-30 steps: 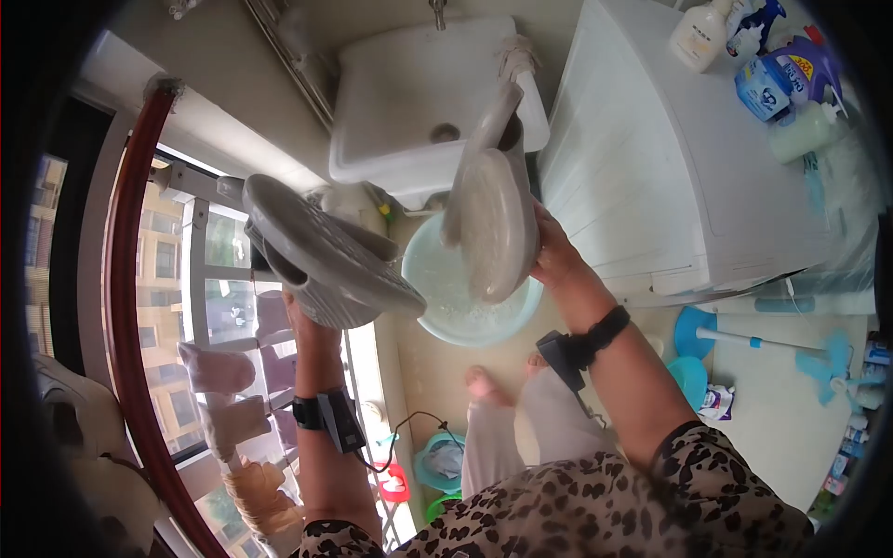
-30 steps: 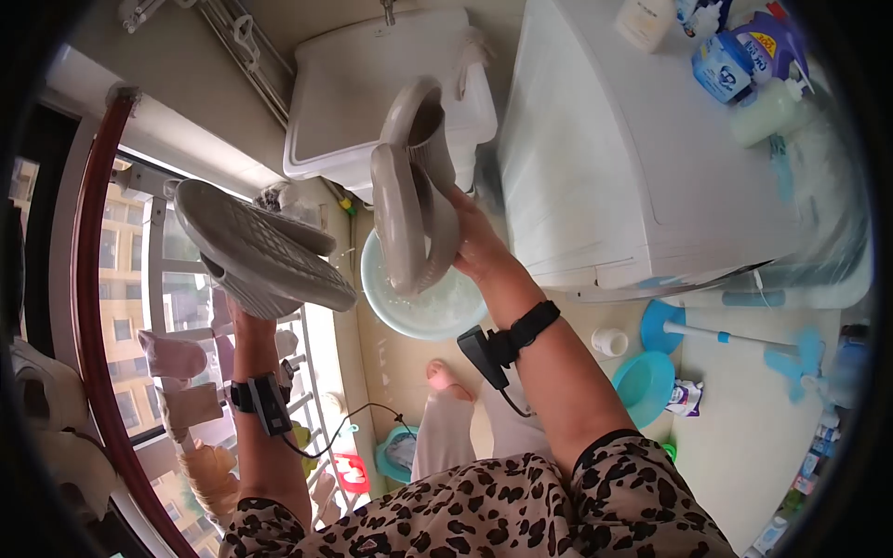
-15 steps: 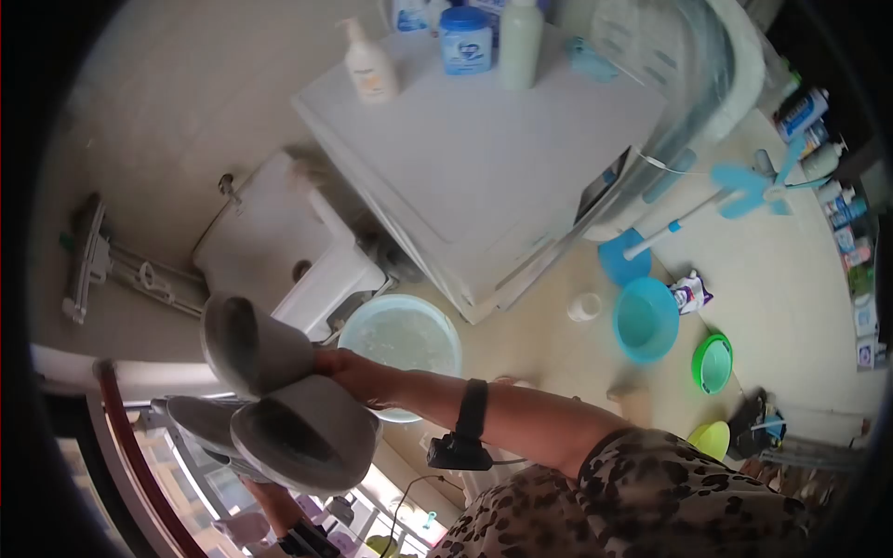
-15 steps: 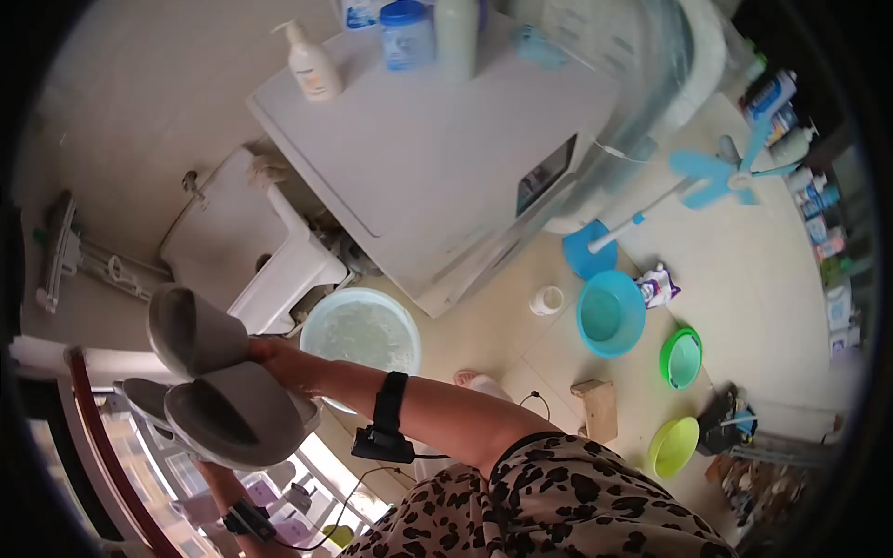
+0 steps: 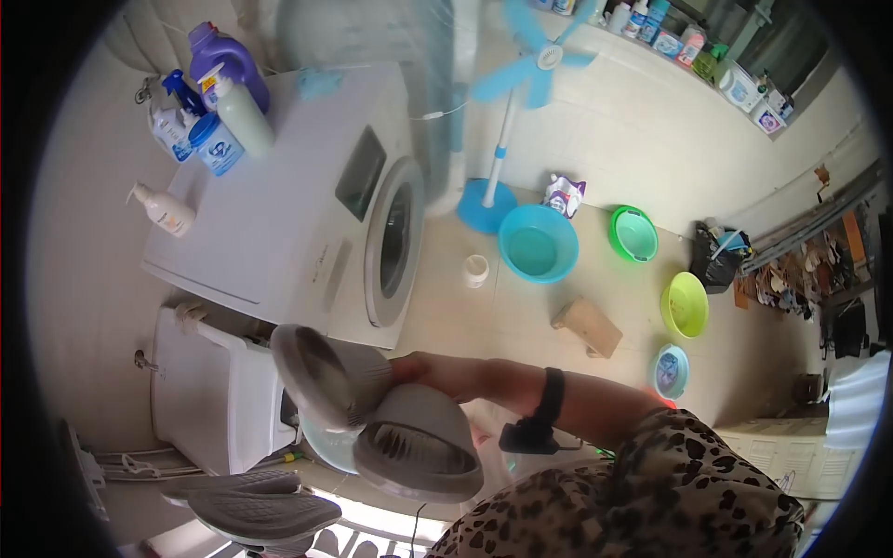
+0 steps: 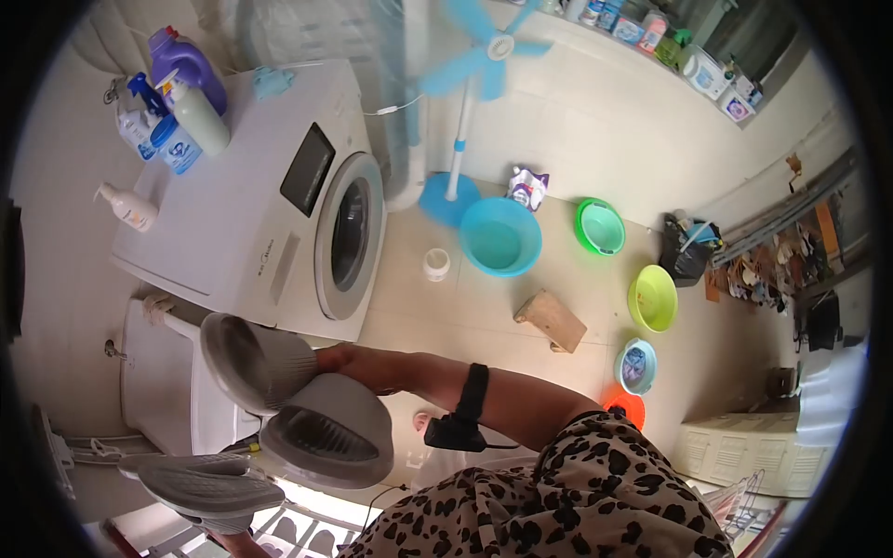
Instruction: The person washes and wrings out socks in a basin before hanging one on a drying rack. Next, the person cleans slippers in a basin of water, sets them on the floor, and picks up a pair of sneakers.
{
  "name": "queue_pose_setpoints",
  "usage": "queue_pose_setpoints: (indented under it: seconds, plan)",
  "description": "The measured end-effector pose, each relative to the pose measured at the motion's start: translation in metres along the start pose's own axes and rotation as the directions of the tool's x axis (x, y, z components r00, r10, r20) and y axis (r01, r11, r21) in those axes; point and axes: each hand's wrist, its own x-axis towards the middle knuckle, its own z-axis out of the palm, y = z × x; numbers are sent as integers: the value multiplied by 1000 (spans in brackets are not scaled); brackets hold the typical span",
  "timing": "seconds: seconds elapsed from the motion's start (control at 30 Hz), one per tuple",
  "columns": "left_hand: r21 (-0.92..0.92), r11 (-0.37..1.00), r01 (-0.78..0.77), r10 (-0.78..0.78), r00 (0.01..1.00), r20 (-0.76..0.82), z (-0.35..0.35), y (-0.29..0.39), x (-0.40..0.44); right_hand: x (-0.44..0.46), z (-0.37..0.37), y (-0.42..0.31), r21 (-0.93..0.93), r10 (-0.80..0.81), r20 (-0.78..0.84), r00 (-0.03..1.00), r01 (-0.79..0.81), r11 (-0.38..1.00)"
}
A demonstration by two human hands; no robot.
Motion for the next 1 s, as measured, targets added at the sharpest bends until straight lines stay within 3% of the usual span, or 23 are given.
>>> queue_pose_setpoints:
  seconds: [0.03,0.13,0.23,0.27,0.43,0.53,0.6,0.63,0.8,0.87,1.0]
  plan:
    - [-3,1000,9,-9,999,36,15,0,-2,-21,-11,1,-187,-145,-61,988,131,974]
    - [-7,999,45,-43,988,148,62,-2,-12,-104,-34,-14,39,-278,-168,946,288,957]
    - [-7,996,87,-81,958,275,121,-5,-27,-183,-41,-21,-32,-329,-382,863,344,938]
    - [0,995,99,-94,945,315,142,-7,-34,-208,-45,-20,-27,-388,-365,846,407,913]
    - [40,988,151,-151,852,501,251,-9,-83,-341,-67,2,-6,-301,-605,737,375,927]
    - [76,979,188,-195,771,606,309,-8,-122,-435,-93,46,149,-237,-669,705,440,886]
    - [104,969,222,-234,704,671,345,-8,-150,-495,-92,66,-42,-286,-761,582,395,918]
    - [121,962,243,-256,664,702,361,-8,-164,-522,-90,78,-9,-250,-813,526,419,908]
    - [273,872,406,-414,315,854,438,-15,-244,-616,-60,130,-28,-154,-961,232,470,882]
    - [380,799,467,-480,114,870,465,-19,-281,-638,-47,149,29,-36,-993,115,517,855]
    - [673,541,504,-571,-367,734,503,-54,-366,-660,-16,197,-83,-53,-996,-65,681,727]
